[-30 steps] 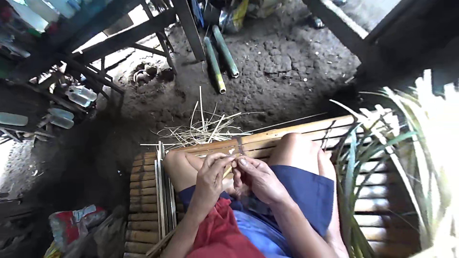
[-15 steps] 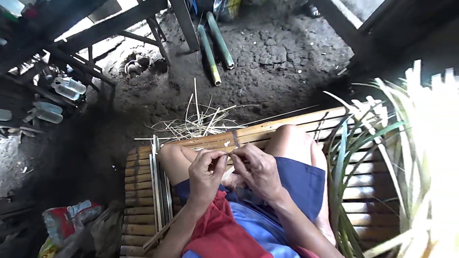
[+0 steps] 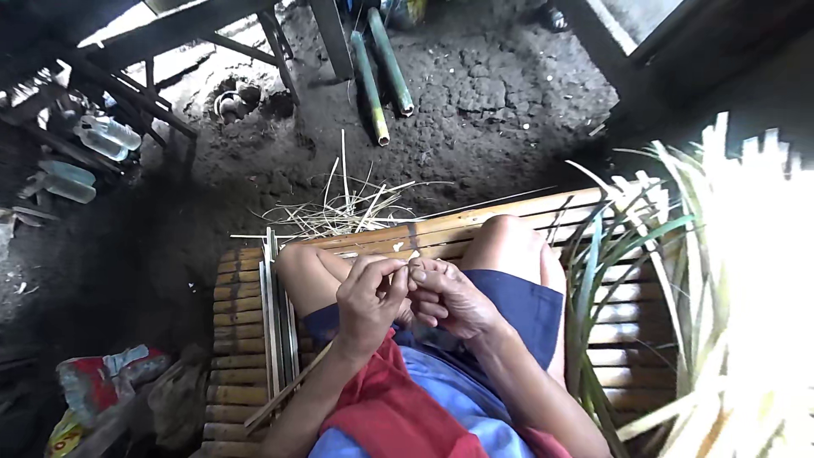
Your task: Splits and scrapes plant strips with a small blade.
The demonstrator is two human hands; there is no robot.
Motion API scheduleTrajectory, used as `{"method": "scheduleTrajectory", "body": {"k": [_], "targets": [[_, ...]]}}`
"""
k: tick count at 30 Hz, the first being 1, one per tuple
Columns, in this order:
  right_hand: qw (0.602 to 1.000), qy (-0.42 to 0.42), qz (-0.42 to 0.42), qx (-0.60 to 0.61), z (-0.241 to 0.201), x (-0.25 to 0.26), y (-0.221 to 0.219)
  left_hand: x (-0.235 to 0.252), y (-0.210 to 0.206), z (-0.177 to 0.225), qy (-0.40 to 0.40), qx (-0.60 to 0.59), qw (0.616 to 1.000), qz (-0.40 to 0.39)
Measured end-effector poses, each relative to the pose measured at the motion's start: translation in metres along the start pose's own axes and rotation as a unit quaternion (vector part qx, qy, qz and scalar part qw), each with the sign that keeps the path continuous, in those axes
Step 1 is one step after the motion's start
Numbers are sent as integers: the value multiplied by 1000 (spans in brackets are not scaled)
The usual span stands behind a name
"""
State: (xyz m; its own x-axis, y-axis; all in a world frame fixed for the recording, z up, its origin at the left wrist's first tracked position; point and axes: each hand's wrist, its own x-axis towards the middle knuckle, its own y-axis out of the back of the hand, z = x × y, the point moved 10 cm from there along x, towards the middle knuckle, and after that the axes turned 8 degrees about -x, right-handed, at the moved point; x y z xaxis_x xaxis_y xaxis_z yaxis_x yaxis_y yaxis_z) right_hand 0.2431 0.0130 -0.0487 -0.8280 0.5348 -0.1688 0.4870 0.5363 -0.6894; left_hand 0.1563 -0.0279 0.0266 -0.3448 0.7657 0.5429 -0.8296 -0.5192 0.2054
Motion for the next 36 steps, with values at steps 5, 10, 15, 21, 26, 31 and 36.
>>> {"method": "scheduleTrajectory", "body": {"k": [5, 10, 15, 21, 26, 31, 36], "targets": [[999, -42, 20, -26, 3, -4, 1, 10, -7, 12, -45, 50, 997, -32], [998, -42, -39, 37, 7, -11, -6, 21, -18, -5, 58, -68, 977, -194], [951, 100, -231, 177, -42, -28, -57, 49, -49, 26, 32, -294, 908, -296], [937, 257, -193, 135, -70, -28, -45, 32, -101, 9, 289, -617, 698, -219], [915, 282, -145, -250, -44, -50, -41, 32, -91, -33, 356, -677, 642, -50], [879, 256, 25, -402, -52, -55, -17, 33, -95, -37, 386, -714, 580, -72], [832, 277, 148, -456, -97, -35, 3, 41, -107, -33, 398, -614, 673, -107]]}}
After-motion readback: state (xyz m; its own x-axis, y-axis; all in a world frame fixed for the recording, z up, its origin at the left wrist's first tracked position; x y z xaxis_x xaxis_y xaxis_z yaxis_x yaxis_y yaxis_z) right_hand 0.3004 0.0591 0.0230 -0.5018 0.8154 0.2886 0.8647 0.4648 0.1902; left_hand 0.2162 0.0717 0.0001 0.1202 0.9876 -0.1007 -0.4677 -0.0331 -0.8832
